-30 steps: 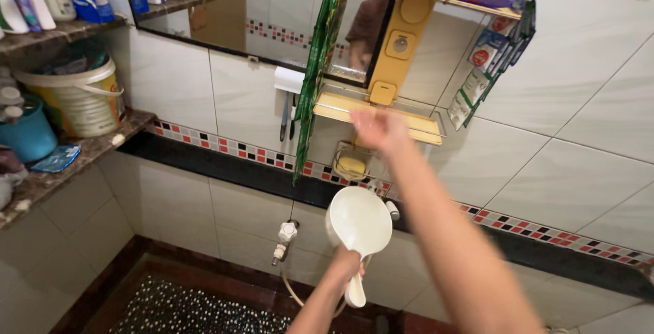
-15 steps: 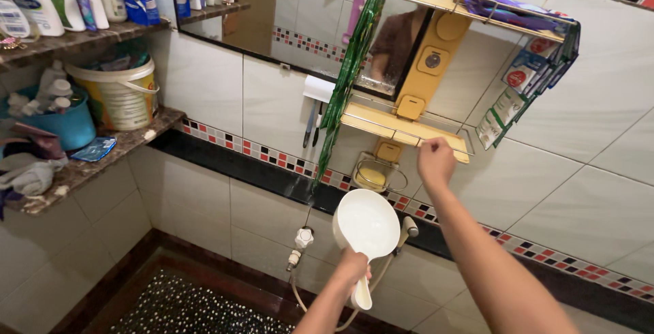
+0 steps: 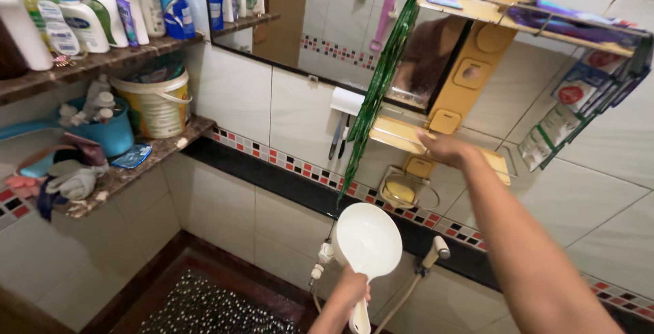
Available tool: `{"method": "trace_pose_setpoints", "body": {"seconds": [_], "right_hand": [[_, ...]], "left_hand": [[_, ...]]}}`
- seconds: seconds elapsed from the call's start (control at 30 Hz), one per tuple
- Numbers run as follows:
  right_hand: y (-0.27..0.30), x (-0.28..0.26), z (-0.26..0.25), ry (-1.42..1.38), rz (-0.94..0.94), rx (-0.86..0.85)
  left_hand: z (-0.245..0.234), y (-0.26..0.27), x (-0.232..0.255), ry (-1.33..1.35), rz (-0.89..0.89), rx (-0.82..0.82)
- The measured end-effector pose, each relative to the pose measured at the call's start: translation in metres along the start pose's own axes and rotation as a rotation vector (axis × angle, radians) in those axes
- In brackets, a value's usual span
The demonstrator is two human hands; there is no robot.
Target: The person cleans a bathroom by first rinsing a white plastic bowl and then scrubbing the shower head and faucet with a green scouring pad. They use running water from the shower hose to rinse the fixtures and the pad.
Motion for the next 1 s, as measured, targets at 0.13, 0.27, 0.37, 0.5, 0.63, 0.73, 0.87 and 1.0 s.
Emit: {"method": "trace_pose_setpoints", "body": {"seconds": [0.13,0.27,0.37,0.5,0.63,0.73,0.87,1.0], "right_hand": [[-0.019,-0.103,0.062,0.078,-0.365,-0.083],[0.004,-0.119,0.066,0.242,-0.301,0.001],[0.033,-0.074,0.03,0.119,-0.501,-0.018],[0.061,0.019,-0.036,0.587,-0.403,0.14],[0.058,0.083,-0.097,0.16,-0.046,0.47],[0.033,0.091,-0.086,0.348,0.036,0.347],[0.009,0.032,-0.025,0.211,-0.163,0.091],[0.0,-0.069,0.044,0.318,-0.212,-0.097]], "left_hand": [[-0.027,0.006,0.004,-0.062,-0.018,0.085],[-0.047,0.011,0.013,-0.088,-0.075,0.148],[-0.049,0.004,0.024,-0.09,-0.02,0.17],[-0.047,0.004,0.022,-0.067,-0.069,0.131],[-0.04,0.009,0.033,-0.09,-0.04,0.088],[-0.04,0.016,0.031,-0.093,-0.052,0.075],[-0.046,0.018,0.027,-0.026,-0.011,0.089],[-0.054,0.012,0.015,-0.063,-0.101,0.168]]}}
Point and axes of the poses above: each hand's wrist, its own y-axis away from the middle knuckle, its own z-axis out of the palm, x = y × z, the point moved 6 cm from there along -y, towards the middle knuckle, and after that the axes turned 12 degrees about -y, right-handed, at the moved point
